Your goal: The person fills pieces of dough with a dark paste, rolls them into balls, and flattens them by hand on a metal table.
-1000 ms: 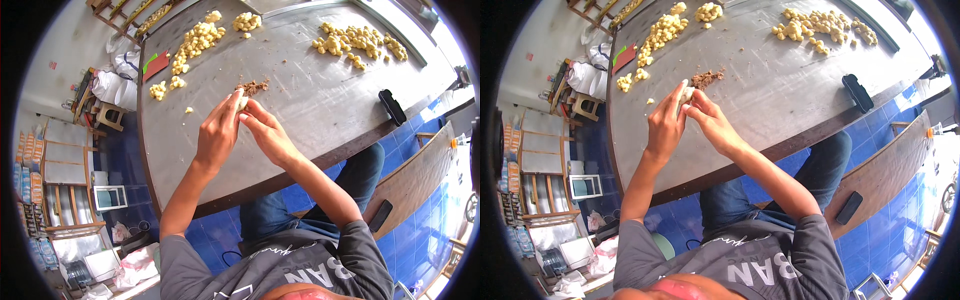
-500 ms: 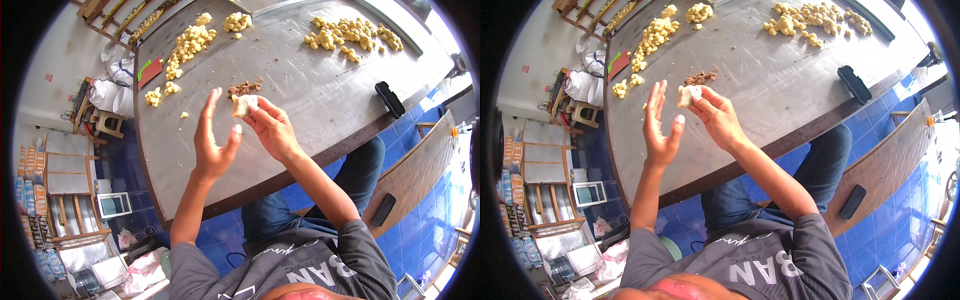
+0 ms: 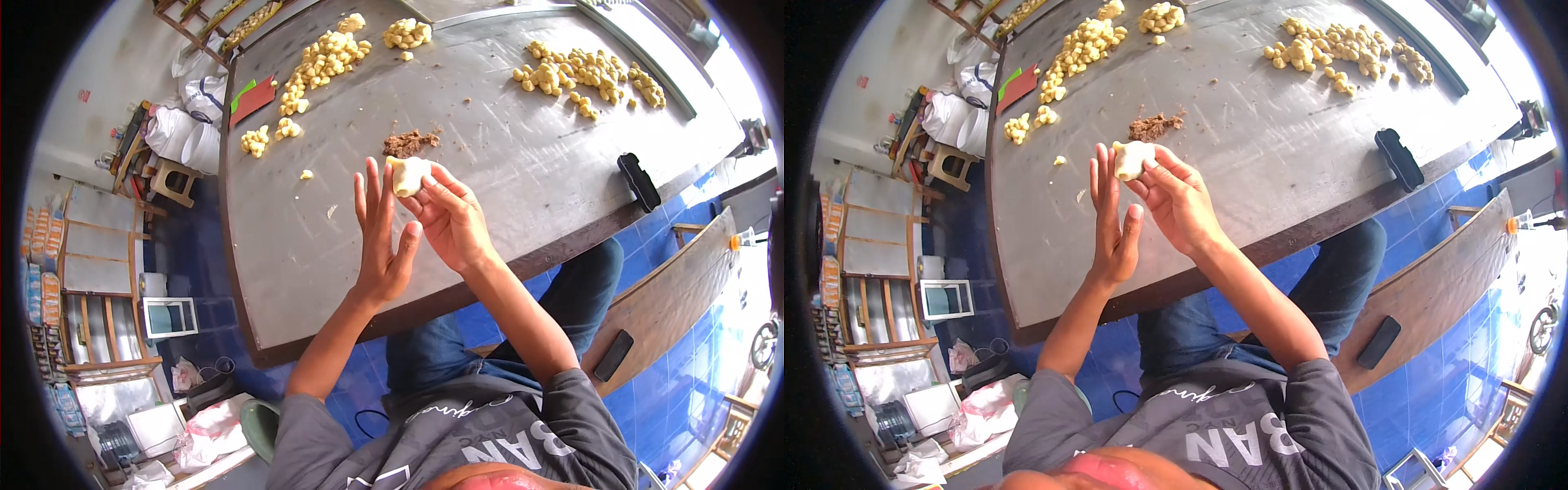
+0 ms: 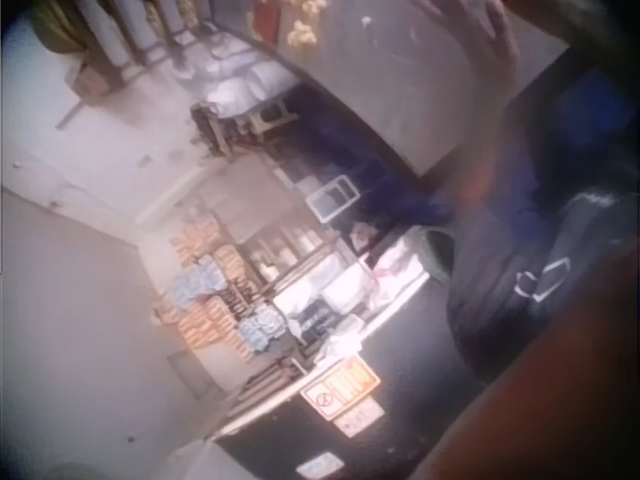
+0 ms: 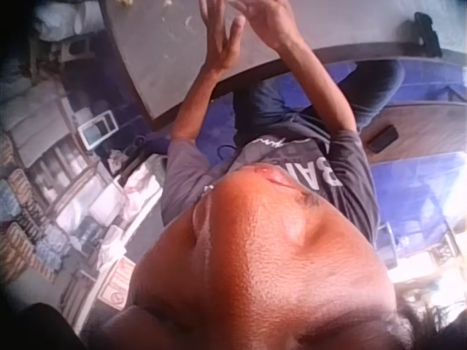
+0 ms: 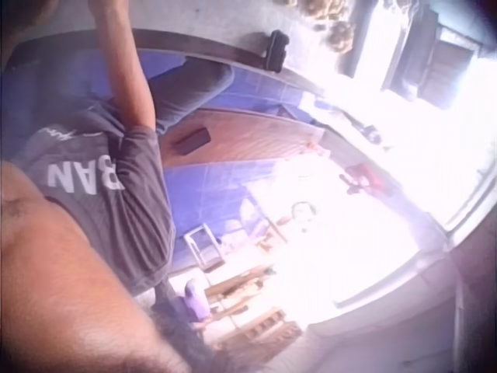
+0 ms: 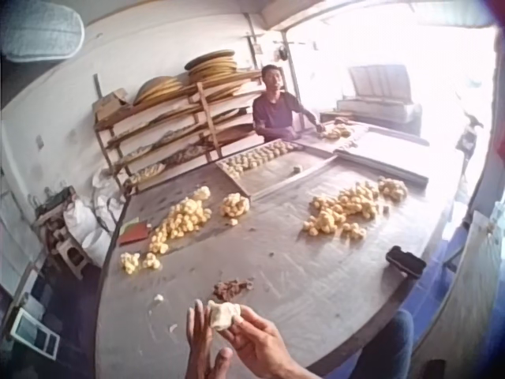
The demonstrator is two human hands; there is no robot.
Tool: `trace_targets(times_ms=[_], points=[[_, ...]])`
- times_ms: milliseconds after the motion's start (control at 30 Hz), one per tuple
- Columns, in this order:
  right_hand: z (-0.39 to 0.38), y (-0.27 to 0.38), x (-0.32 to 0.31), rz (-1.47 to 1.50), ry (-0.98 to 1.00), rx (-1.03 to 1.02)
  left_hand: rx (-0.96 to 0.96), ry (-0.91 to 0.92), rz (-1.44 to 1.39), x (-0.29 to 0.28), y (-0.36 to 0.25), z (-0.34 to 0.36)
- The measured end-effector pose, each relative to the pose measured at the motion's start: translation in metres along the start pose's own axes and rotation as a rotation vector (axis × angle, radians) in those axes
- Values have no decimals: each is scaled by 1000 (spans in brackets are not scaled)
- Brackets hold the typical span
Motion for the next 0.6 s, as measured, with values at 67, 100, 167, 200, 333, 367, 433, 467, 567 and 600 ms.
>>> trace_targets(times_ms=[67,100,167,200,333,367,433,467,567,600], points=[[1,-4,-2,23,-22,14,21,42,-23,2,0,2],[1,-5,-4,-6,-15,-5,6,32,-75,1,2,2],[1,-9,-2,-37,-9,-21,-11,20,-129,1,7,1],[0,-11,-4,-117,-56,-41,-46,-42,-267,-2,13,1],[-2,-15,3,-346,-37,-60,-346,-138,-804,3,45,-6],[-2,-17,1,-388,-44,-63,-376,-170,-860,2,48,-7],[-1,-22,0,-407,-44,-67,-418,-169,-893,2,51,-9],[-1,-23,-1,-428,-46,-75,-459,-165,-929,5,54,-11],[-1,-27,-14,-293,-107,-43,-421,-169,-917,3,50,-9],[0,-26,-16,-294,-108,-45,-421,-168,-918,3,48,-8]])
Point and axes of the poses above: each hand's wrist, its own z-axis towards the middle knuckle, its own x-axis out of the palm, y = z × x, the point moved 9 cm from there along z, towards the middle knuckle, and after that the axes turned 3 degrees about z, right-handed, at the moved point
